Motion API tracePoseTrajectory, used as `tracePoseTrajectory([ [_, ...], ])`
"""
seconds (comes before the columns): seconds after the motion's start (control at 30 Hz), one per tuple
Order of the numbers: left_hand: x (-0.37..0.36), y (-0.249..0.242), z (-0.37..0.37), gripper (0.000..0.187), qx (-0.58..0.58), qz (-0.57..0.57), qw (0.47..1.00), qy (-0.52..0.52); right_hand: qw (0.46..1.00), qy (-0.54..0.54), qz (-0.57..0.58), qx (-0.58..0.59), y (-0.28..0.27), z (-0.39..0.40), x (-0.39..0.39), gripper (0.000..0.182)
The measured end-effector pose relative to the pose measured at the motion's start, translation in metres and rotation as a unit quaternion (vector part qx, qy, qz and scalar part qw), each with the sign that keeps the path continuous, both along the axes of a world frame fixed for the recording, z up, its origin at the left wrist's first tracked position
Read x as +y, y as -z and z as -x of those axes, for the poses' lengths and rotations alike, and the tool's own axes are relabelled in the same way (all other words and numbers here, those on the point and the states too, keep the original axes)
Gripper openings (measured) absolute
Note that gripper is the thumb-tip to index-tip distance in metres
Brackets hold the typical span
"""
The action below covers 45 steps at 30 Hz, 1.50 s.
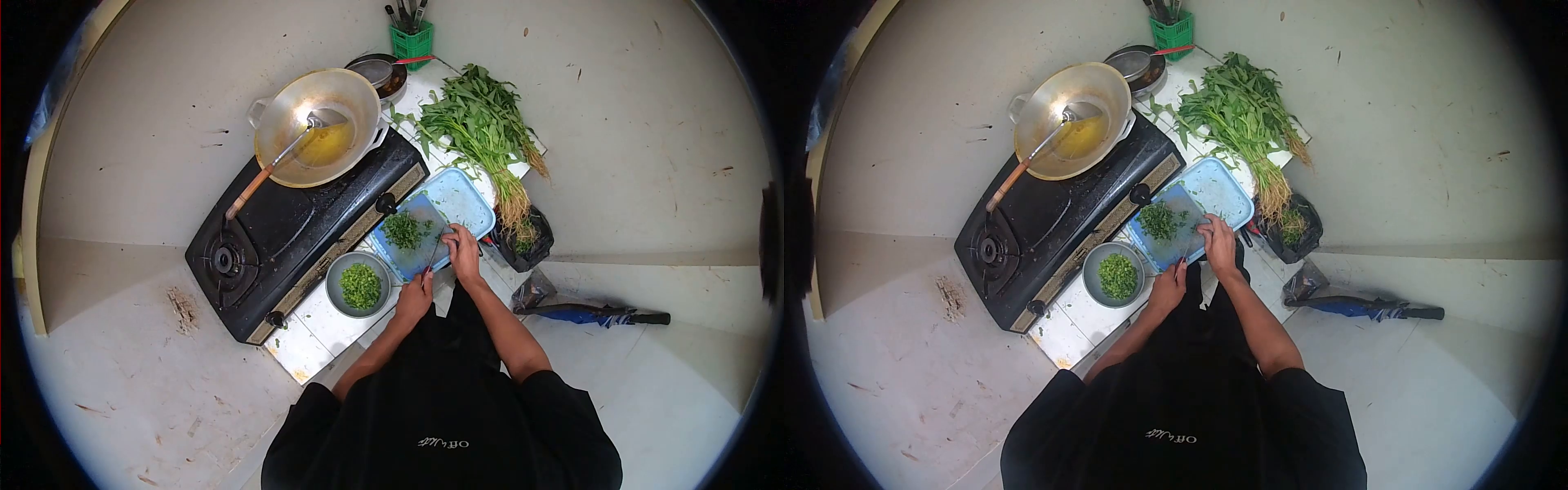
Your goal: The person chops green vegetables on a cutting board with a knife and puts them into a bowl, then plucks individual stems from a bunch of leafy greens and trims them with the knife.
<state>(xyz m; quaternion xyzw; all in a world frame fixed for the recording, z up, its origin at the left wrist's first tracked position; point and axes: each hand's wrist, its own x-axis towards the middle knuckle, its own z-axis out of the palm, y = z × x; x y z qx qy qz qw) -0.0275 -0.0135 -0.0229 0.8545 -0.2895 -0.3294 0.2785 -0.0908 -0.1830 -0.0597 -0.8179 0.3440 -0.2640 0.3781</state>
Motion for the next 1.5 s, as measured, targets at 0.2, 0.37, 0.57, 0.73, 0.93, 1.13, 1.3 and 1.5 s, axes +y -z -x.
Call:
tracePoseTrajectory([
  [0.2, -0.025, 0.008, -0.006, 0.049, -0.027, 0.019, 0.999, 0.002, 0.998, 0.011, 0.054, 0.003, -0.005, 0.0, 0.004, 0.034],
  [0.37, -0.011, 0.002, 0.001, 0.047, -0.05, -0.005, 0.999, 0.007, 0.994, 0.005, 0.107, 0.036, -0.007, 0.003, 0.008, 0.033],
  [0.57, 0.013, -0.01, 0.002, 0.046, -0.062, -0.04, 0.997, -0.002, 0.984, -0.008, 0.169, 0.06, -0.005, 0.004, 0.013, 0.039],
  [0.73, 0.002, -0.008, -0.003, 0.045, -0.046, 0.002, 0.999, -0.028, 0.976, -0.047, 0.188, 0.099, -0.006, 0.012, 0.014, 0.043],
  [0.93, 0.005, -0.004, 0.002, 0.049, -0.019, -0.002, 1.0, 0.006, 0.975, -0.034, 0.187, 0.116, -0.009, 0.011, 0.019, 0.046],
  [1.13, 0.0, -0.002, 0.007, 0.05, 0.005, -0.019, 1.0, 0.005, 0.977, -0.032, 0.187, 0.095, -0.015, 0.013, 0.023, 0.048],
  [1.3, -0.018, 0.007, 0.01, 0.043, -0.054, 0.001, 0.998, -0.02, 0.979, -0.034, 0.175, 0.098, -0.013, 0.011, 0.024, 0.049],
  [1.5, -0.009, -0.004, 0.012, 0.047, -0.071, -0.042, 0.997, 0.007, 0.976, -0.021, 0.186, 0.108, -0.013, 0.013, 0.026, 0.05],
])
